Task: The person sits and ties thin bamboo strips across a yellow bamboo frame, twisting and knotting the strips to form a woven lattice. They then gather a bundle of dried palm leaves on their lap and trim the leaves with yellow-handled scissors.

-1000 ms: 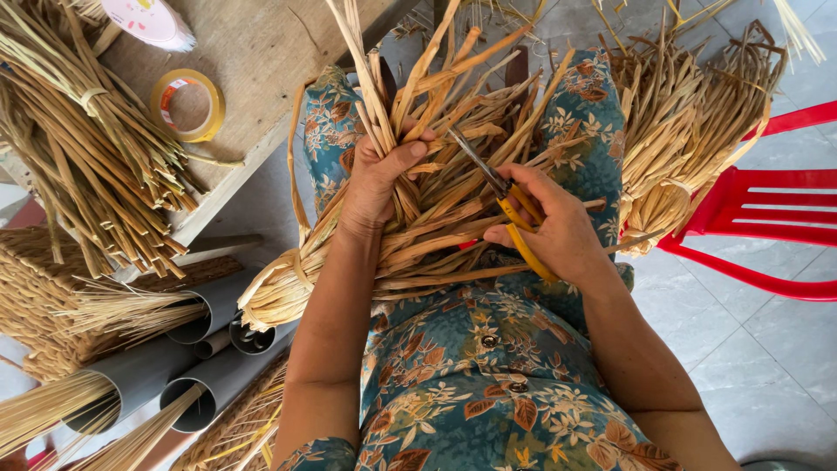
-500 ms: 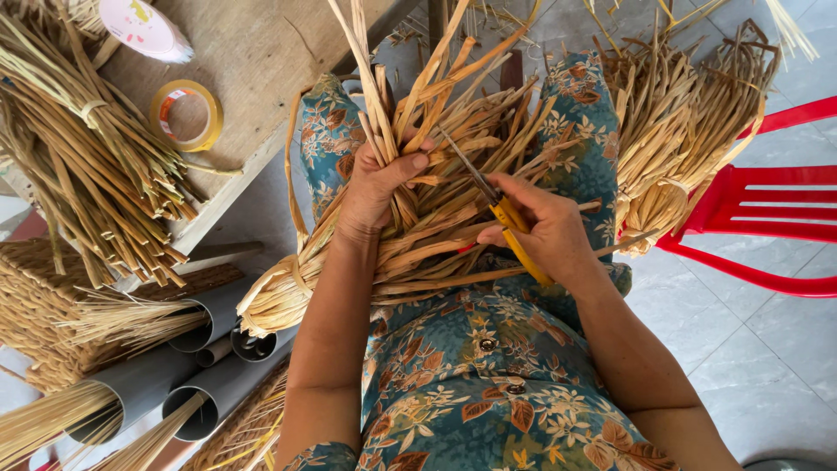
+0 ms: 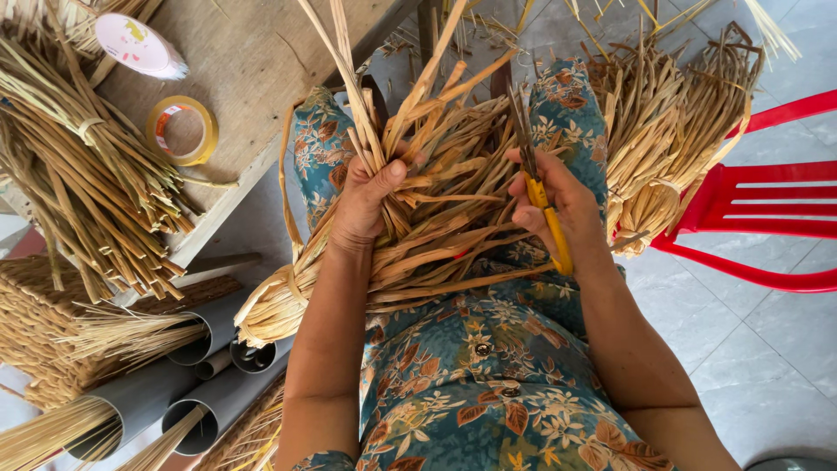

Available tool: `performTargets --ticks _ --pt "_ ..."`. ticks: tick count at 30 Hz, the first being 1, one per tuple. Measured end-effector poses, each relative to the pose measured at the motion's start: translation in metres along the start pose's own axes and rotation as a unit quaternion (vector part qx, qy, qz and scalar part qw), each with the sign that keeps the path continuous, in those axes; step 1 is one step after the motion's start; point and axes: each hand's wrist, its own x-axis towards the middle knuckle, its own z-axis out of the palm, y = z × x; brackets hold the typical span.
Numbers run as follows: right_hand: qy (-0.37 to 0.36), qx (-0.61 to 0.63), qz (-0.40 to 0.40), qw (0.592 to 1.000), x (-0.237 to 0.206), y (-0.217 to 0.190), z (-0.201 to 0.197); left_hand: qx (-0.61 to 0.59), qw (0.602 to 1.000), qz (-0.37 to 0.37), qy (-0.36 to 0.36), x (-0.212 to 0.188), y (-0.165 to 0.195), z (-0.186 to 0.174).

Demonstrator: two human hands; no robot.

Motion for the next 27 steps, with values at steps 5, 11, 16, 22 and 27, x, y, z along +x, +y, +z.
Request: performTargets --ticks 5,11,16,22,27 --pt "-0.021 -0.010 0.001 1.000 0.011 -0.005 0.001 0.019 1.000 0.007 -0.018 0.000 -0.003 0.000" --pt "0.019 -0.074 -0.057 0.995 0.012 -0.006 0.007 0.022 0.999 -0.006 -0.028 0.000 0.001 0.004" --pt "0.077 -0.018 -0.019 0.997 0.003 -0.006 0.008 -0.013 0.999 -0.026 -0.021 -0.002 0.006 0.008" --pt "0.018 -0.063 -0.019 0.998 -0.002 -0.007 -0.005 -0.010 1.000 -0.012 0.025 -0.001 0.010 0.012" --pt "-0.023 -0.184 0.042 0.982 -0.010 -0.007 -0.001 0.019 0.999 -0.014 0.030 -0.001 0.009 0.012"
